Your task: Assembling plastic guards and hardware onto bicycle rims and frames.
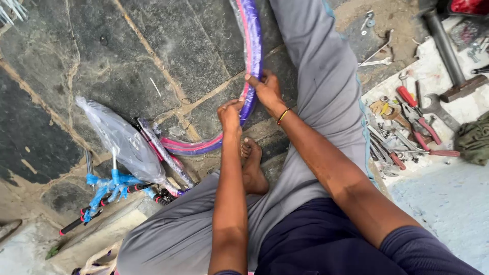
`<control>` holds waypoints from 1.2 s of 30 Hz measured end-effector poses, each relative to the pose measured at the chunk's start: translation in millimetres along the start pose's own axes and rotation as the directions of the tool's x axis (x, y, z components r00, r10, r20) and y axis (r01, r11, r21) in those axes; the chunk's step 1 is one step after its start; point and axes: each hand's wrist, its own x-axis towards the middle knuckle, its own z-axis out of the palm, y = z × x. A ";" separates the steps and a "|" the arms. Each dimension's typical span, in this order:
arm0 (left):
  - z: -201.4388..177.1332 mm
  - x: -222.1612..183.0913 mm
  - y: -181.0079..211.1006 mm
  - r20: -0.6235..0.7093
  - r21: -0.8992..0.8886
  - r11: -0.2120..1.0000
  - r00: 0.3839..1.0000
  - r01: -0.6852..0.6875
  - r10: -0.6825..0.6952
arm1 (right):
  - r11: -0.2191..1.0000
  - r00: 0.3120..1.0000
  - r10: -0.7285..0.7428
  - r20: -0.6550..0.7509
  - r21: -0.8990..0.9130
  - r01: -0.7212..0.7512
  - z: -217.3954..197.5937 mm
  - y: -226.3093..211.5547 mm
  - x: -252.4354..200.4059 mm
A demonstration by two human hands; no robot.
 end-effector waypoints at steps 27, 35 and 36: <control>-97.8 -143.1 269.7 0.336 -0.889 0.422 0.371 -0.180 0.866 | 0.827 0.771 -0.428 0.471 -0.139 0.544 -3.2 -77.8 -290.2; -152.8 -381.3 320.8 -0.070 -0.890 0.254 0.663 -0.379 0.745 | 0.580 0.495 -0.640 0.588 -0.053 0.813 -24.8 -96.5 -343.1; -168.2 -378.6 305.1 -0.003 -0.880 0.260 0.553 -0.397 0.833 | 0.513 0.411 -0.687 0.599 -0.001 0.858 -27.6 -99.2 -349.0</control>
